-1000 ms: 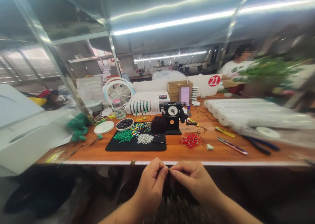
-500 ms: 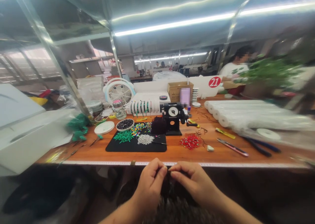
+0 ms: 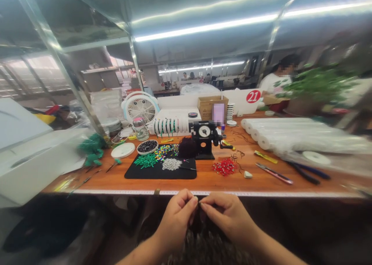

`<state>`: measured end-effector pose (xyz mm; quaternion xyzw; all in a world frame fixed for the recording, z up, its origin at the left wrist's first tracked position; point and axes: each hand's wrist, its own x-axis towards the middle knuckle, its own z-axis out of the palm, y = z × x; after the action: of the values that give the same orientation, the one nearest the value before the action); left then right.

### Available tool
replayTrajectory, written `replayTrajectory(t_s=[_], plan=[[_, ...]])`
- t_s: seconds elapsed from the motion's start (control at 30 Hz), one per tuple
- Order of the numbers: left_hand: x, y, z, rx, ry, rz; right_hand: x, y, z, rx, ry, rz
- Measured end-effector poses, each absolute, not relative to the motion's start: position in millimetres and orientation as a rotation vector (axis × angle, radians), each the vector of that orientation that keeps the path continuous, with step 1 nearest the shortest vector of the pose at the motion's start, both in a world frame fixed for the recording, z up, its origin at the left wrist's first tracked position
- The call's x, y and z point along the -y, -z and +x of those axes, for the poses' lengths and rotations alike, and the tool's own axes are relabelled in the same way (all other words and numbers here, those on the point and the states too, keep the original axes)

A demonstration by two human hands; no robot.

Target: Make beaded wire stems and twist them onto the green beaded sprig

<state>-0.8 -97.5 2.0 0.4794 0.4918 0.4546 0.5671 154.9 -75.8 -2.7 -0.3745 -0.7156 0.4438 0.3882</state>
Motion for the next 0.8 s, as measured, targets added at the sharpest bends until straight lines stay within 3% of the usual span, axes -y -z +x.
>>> replayTrajectory(t_s=[0.8], plan=[[100.6,0.9,-6.5,-1.28,-1.148,1.508,74.0,6.9,151.4,1.762,-1.112,-0.95]])
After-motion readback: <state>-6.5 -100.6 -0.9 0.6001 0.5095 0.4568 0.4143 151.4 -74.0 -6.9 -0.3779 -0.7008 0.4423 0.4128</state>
